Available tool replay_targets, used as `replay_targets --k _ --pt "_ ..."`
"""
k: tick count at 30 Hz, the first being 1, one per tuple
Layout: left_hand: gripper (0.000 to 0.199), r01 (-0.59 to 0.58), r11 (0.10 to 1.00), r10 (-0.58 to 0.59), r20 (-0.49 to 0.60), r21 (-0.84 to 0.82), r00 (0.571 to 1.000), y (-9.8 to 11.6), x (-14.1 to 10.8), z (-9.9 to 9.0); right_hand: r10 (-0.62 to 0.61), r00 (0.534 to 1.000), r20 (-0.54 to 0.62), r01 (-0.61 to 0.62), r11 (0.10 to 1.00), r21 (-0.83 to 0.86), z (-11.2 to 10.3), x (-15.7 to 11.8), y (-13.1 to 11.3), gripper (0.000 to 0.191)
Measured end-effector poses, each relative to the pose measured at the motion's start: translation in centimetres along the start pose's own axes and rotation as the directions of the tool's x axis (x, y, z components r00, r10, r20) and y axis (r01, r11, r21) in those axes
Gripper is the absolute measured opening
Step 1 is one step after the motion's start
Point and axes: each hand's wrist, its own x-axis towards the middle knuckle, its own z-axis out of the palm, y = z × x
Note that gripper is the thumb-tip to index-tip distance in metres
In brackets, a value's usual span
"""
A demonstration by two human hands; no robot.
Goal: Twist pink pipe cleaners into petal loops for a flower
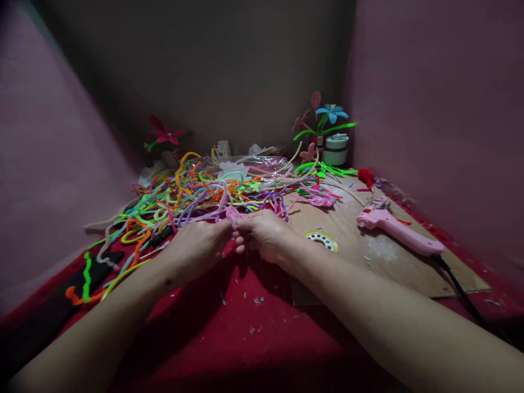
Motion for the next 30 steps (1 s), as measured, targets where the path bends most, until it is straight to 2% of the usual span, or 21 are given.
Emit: replay_targets --k 3,7,13,17,19,21,23,25,29,30 --pt "0.027 0.026 0.999 -0.026 -0.005 0.023 1.0 0.1 0.2 -0.1 0.033 0.999 -0.025 -0.03 0.996 0.085 0.2 -0.1 -0.3 0.016" --pt "0.029 0.05 0.998 -0.051 0.027 0.036 0.998 0.4 0.2 -0.2 0.062 0.997 -0.04 -0.057 0.991 0.119 0.3 -0.1 -0.4 0.019" --pt "0.028 -0.032 0.989 0.043 0.076 -0.144 0.996 -0.5 0.3 0.0 0.013 1.0 -0.002 -0.013 0.997 0.077 0.3 -0.2 -0.1 0.014" --pt "0.025 -0.05 0.974 0.073 0.097 -0.222 0.993 -1.0 0.3 0.0 -0.005 1.0 -0.023 0.006 1.0 0.024 0.2 -0.3 0.0 0.013" --pt "0.024 -0.022 0.922 0.099 0.182 -0.386 0.978 -1.0 0.3 -0.2 -0.007 1.0 -0.029 0.007 1.0 0.02 0.1 -0.3 0.0 0.013" --pt "0.021 0.076 0.826 0.127 0.317 -0.558 0.94 -1.0 0.2 -0.4 -0.008 1.0 -0.031 0.008 1.0 0.022 0.2 -0.3 0.0 0.012" --pt "0.017 0.172 0.754 0.127 0.399 -0.633 0.908 -1.1 0.2 -0.6 -0.013 0.999 -0.037 0.014 1.0 0.02 0.2 -0.4 0.0 0.012" --pt "0.014 0.199 0.72 0.133 0.413 -0.665 0.901 -1.2 0.2 -0.7 -0.018 0.999 -0.047 0.019 1.0 0.015 0.3 -0.4 0.1 0.013" --pt "0.01 0.222 0.609 0.268 0.461 -0.761 0.846 -1.8 0.3 -0.4 -0.033 0.999 -0.034 0.034 0.999 0.031 0.4 -0.4 0.1 0.013" --pt "0.011 0.225 0.597 0.274 0.459 -0.77 0.845 -2.0 0.4 -0.3 -0.04 0.999 -0.024 0.041 0.999 0.036 0.4 -0.4 0.0 0.014"
